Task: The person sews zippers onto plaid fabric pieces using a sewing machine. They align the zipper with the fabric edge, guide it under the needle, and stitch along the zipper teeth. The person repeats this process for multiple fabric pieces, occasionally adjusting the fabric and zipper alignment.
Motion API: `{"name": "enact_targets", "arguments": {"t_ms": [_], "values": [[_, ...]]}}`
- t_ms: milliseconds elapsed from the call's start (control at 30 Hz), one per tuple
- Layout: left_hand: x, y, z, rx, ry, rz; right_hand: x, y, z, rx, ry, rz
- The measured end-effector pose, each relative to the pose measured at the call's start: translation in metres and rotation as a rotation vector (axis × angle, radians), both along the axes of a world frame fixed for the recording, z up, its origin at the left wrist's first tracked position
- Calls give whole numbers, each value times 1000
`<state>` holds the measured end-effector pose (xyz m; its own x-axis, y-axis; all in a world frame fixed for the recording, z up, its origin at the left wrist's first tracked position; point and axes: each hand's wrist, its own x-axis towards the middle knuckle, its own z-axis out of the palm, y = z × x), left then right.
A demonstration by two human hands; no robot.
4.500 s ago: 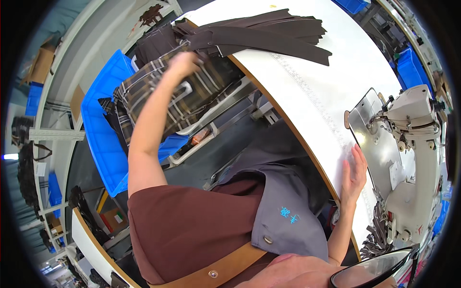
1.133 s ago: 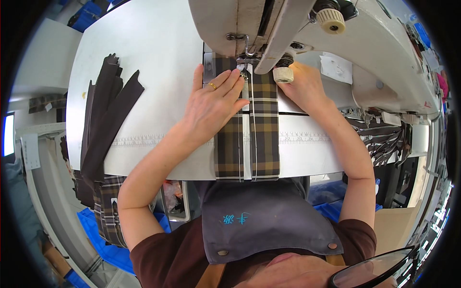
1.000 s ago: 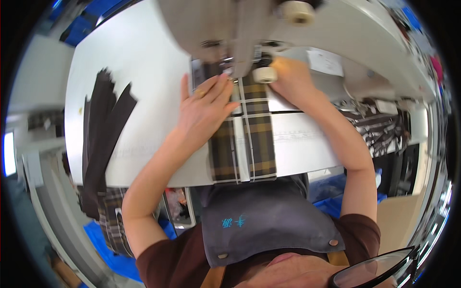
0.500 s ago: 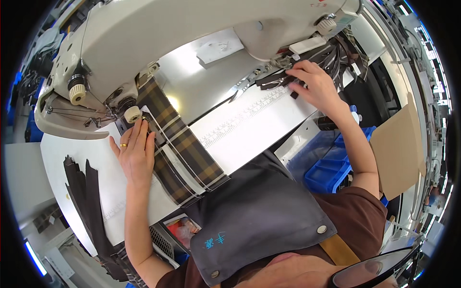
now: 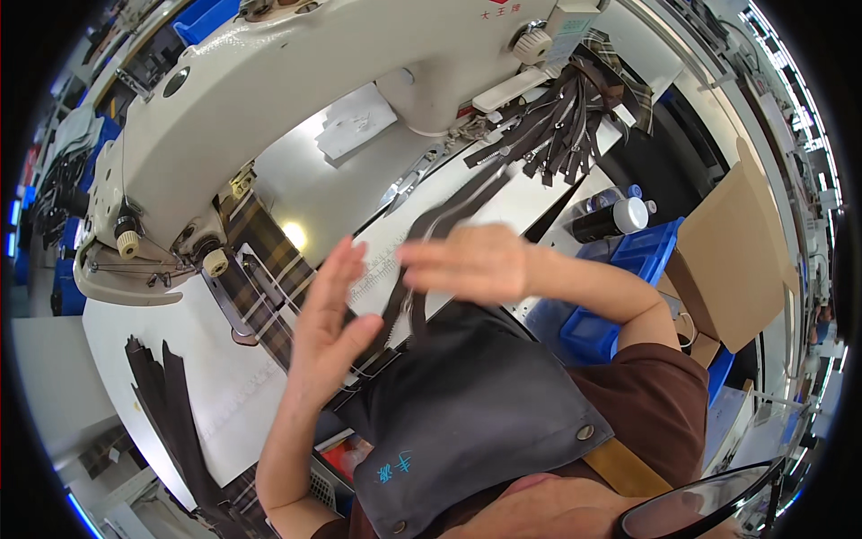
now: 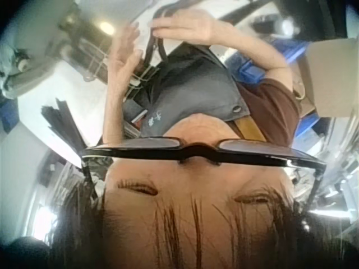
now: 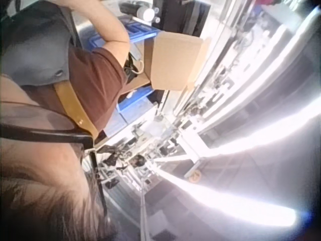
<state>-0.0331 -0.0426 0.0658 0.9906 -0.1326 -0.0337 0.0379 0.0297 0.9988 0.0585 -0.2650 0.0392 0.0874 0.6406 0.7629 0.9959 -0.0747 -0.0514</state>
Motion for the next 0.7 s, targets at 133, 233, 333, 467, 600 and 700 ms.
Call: {"name": "enact_targets", "arguments": {"t_ms": [133, 233, 333, 467, 600, 700], "values": [[-4, 14, -14, -321, 348, -333, -15, 33, 4, 89, 84, 201], [-20, 15, -4, -336, 406, -259, -16, 48, 0, 73, 162, 176], [-42, 22, 0, -271, 435, -146, -10, 64, -6, -94, 191, -15], [-81, 25, -16, -128, 400, -86, 19, 77, 2, -28, 90, -75], [-85, 31, -8, -272, 355, -152, -10, 99, -5, 27, 165, 152], [-80, 39, -8, -342, 409, -83, -34, 103, -2, -182, 295, 299]]}}
